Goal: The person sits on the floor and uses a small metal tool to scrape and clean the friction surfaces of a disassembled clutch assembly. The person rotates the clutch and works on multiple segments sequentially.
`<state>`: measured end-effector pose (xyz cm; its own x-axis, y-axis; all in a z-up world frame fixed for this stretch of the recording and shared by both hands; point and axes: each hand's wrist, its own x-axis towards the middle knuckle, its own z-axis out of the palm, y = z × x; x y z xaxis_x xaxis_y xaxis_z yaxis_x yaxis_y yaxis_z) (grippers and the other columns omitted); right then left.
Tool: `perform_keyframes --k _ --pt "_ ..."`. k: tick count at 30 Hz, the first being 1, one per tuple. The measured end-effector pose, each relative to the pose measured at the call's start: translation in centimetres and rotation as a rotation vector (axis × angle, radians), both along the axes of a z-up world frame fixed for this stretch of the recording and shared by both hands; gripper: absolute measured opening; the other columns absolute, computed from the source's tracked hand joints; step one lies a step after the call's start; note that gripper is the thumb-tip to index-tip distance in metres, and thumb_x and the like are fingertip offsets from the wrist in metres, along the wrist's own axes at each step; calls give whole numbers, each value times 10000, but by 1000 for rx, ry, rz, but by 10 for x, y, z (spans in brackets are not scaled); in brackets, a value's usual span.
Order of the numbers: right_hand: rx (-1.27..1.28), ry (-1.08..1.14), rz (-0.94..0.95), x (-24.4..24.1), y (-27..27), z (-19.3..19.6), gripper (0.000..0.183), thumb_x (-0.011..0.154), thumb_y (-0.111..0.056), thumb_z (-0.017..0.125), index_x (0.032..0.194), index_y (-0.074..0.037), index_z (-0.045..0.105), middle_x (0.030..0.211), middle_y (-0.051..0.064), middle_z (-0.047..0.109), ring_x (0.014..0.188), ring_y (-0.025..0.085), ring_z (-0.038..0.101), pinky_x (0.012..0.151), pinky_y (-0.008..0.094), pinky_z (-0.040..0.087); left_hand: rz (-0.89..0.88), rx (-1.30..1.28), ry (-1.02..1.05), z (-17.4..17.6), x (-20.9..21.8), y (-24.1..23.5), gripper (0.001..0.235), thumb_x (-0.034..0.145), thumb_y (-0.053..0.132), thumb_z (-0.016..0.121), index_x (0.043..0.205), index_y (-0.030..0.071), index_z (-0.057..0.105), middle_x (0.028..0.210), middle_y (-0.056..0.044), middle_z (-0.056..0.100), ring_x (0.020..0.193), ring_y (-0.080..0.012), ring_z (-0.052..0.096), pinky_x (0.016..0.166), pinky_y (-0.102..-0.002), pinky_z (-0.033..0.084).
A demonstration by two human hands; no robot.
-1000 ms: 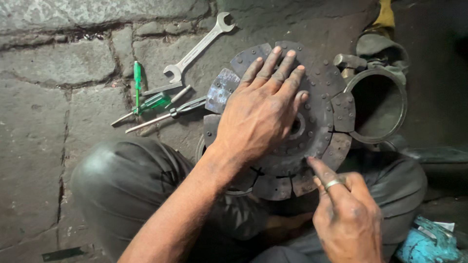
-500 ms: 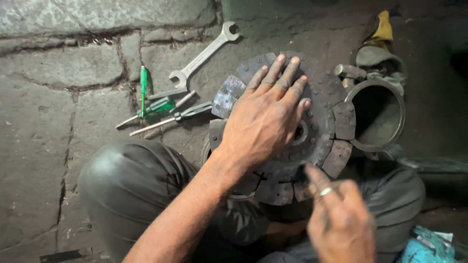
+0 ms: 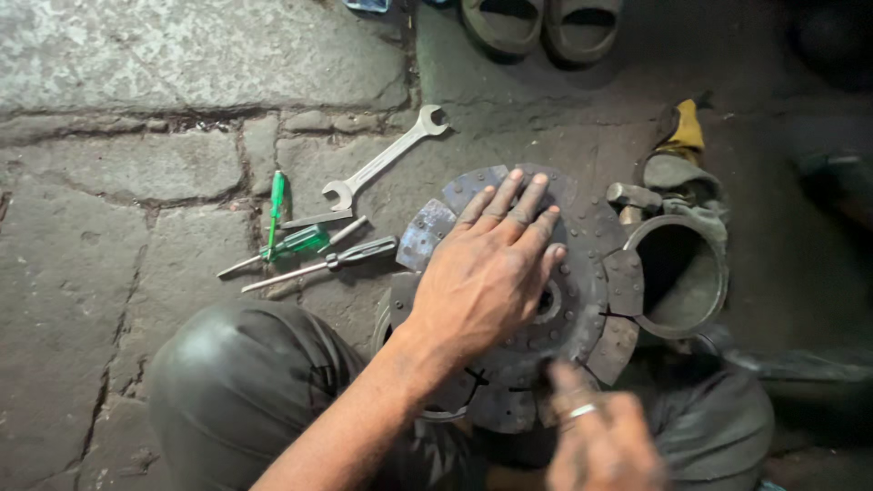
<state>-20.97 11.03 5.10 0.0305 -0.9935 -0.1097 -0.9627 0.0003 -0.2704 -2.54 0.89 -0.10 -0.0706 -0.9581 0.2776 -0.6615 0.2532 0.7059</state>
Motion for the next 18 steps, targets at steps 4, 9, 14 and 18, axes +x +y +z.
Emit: perform_keyframes --k 4,9,14,18 --pt "-33 -29 57 -4 -9 5 421 814 -112 694 1200 -259 779 757 66 590 640 230 656 600 390 523 -3 -14 -17 1 -6 -5 425 1034 273 558 1327 -19 656 1520 -245 527 1476 -382 440 1235 -481 309" --pt "47 24 -5 -17 -6 -3 381 860 -112 721 1204 -261 787 772 116 622 656 265 670 634 413 532 -4 -18 -15 0 -3 -2 420 1029 275 566 1321 -11 660 1519 -244 531 1479 -383 439 1239 -478 312" --pt "59 -150 64 -3 -6 6 424 814 -43 691 1200 -200 770 820 88 679 712 226 727 663 372 561 13 -23 -1 -2 -2 0 412 1027 275 572 1313 -6 663 1517 -239 538 1478 -384 442 1237 -477 316" --pt "51 -62 87 6 -13 21 442 775 -59 710 1179 -224 776 828 91 676 709 236 718 673 377 559 -7 -33 0 -2 -5 -5 414 1022 278 576 1308 -7 666 1507 -236 545 1471 -385 445 1232 -483 314"
